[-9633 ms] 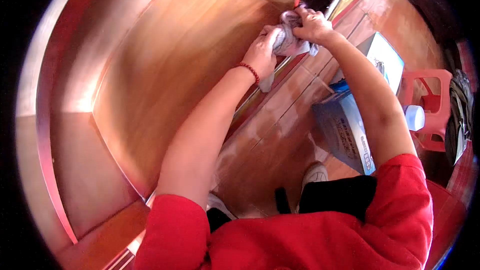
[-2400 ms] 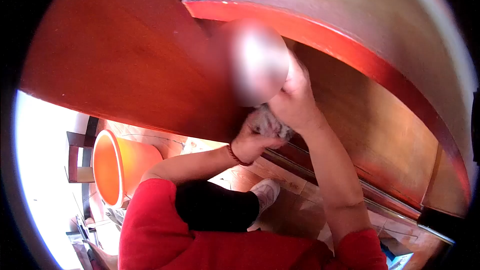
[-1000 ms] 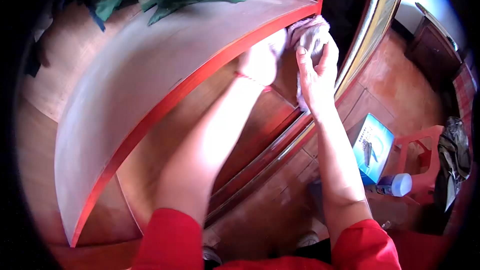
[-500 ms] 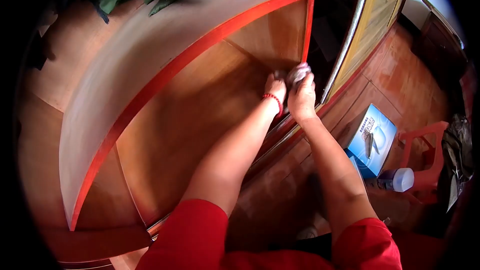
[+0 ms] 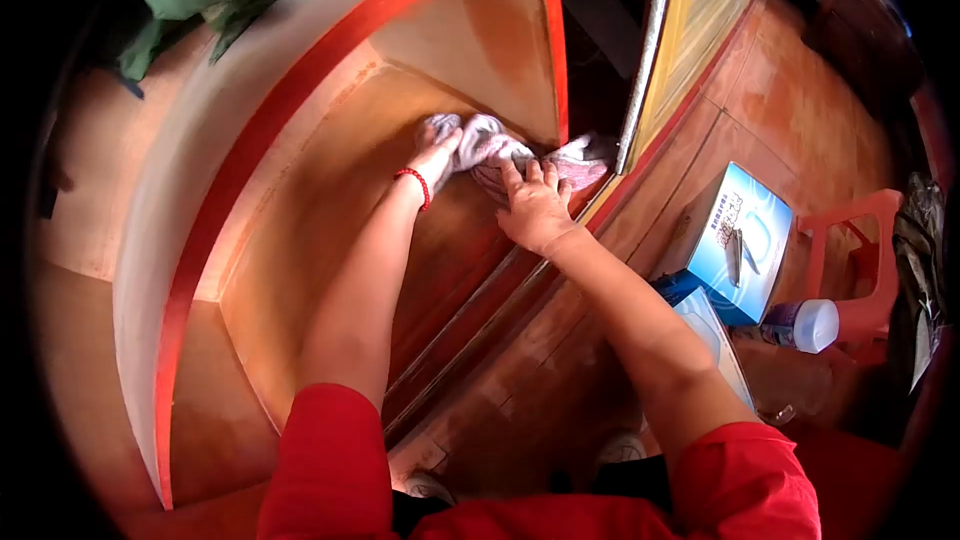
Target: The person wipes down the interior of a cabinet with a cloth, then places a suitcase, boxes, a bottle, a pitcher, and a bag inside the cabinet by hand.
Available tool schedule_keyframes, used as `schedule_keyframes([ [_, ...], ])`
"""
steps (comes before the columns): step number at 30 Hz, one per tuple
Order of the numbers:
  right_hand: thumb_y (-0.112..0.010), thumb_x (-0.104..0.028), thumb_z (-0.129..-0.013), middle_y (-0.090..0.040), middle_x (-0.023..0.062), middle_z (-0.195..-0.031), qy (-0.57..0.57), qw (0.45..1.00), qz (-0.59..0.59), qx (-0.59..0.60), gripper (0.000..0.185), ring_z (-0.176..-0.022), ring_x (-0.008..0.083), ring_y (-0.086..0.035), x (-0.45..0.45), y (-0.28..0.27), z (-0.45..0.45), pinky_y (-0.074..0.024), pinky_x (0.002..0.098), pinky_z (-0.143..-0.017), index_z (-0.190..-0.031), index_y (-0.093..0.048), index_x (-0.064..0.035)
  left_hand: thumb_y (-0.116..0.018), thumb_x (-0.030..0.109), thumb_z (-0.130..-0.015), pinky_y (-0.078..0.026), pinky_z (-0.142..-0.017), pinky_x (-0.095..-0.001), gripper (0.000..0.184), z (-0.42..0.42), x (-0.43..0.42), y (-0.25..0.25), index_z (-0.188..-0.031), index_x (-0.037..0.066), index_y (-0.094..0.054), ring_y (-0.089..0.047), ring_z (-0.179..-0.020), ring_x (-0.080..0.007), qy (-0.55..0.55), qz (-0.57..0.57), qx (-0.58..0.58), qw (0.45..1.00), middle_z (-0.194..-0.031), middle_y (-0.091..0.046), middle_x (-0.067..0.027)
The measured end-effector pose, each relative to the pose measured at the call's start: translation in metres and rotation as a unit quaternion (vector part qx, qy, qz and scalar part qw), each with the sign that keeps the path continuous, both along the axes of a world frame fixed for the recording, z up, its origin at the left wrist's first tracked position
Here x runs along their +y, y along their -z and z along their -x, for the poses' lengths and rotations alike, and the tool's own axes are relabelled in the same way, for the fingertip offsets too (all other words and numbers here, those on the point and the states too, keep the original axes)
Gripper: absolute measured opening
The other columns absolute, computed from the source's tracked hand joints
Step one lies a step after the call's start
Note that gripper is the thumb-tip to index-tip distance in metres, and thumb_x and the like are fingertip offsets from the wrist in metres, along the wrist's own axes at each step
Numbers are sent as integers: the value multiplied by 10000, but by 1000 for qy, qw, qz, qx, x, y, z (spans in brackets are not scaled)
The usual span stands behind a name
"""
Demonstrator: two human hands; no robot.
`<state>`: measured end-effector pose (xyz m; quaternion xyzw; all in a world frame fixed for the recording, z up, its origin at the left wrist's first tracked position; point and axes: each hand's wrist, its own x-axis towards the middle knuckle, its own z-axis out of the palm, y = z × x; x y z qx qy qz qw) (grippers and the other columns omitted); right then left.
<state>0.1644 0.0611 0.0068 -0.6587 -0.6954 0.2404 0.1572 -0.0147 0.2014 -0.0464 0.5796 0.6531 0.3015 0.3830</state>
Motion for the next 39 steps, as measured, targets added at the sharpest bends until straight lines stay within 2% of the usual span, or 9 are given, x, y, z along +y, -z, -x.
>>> schedule_keyframes([
  [2,-525,-184,-765,-281,180,-1341,-15,997,-1,-82,604,-1274,361,-214,3,16,-3,-160,551,-1017,-1317,-296,-102,-645,562,-632,-98,-1070,-393,945,-22,-9,2,-1358,120,-232,-112,-1313,-310,3,-27,228,973,-1415,-164,-153],
  [5,-476,-145,-765,-273,178,-1355,-1,993,-52,-107,520,-1277,355,-215,2,29,-14,-107,552,-1029,-1273,-378,-93,-670,436,-603,-241,-1012,-396,713,-49,-20,1,-1218,158,-441,-320,-1201,-316,61,-150,354,921,-1260,-393,-147],
  [11,-522,-50,-686,-515,120,-1076,-3,988,-119,-93,401,-1063,315,-456,19,24,-23,-346,498,-909,-1083,-539,-97,-728,120,-522,-346,-924,-388,515,-78,-45,-11,-1011,117,-567,-437,-1066,-305,150,-203,227,941,-1100,-523,-104],
  [17,-549,-49,-660,-528,155,-1066,-52,984,-57,-161,329,-1047,313,-470,8,10,-21,-397,407,-889,-988,-569,-22,-645,103,-633,-389,-856,-366,126,-86,-46,9,-752,127,-611,-520,-941,-268,281,-299,87,908,-879,-612,-59],
  [23,-568,-95,-672,-574,187,-1017,-105,979,89,-147,299,-924,336,-556,-34,-22,-9,-453,402,-806,-952,-595,7,-565,-79,-581,-445,-766,-361,255,-67,-100,-6,-779,78,-590,-557,-865,-280,344,-332,16,878,-830,-588,-123],
  [27,-584,-187,-663,-601,213,-858,-346,905,218,112,281,-852,290,-587,-56,-41,0,-460,377,-713,-882,-606,-12,-596,14,-568,-408,-823,-321,232,-13,-159,-49,-797,42,-570,-546,-899,-250,446,-109,16,888,-881,-581,-110],
  [31,-588,-213,-691,-623,193,-795,-278,901,202,266,259,-804,271,-612,-53,-54,19,-471,356,-702,-840,-624,-4,-552,33,-575,-395,-852,-309,396,54,-162,-59,-970,15,-582,-528,-938,-171,432,49,-75,898,-966,-597,-68],
  [37,-569,-78,-652,-586,215,-785,-16,953,-290,85,220,-817,383,-562,18,-23,0,-464,403,-775,-844,-589,26,-481,249,-883,-329,-980,-307,388,-1,-90,-68,-1202,26,-473,-448,-1125,-171,128,30,-253,959,-1209,-498,-72],
  [39,-532,-111,-700,-525,179,-1098,36,991,-125,-32,421,-1061,331,-456,39,9,-4,-354,402,-929,-1117,-500,-59,-546,456,-797,-243,-1025,-309,554,-31,-62,-31,-1253,156,-452,-372,-1210,-222,192,8,-91,977,-1307,-412,-84],
])
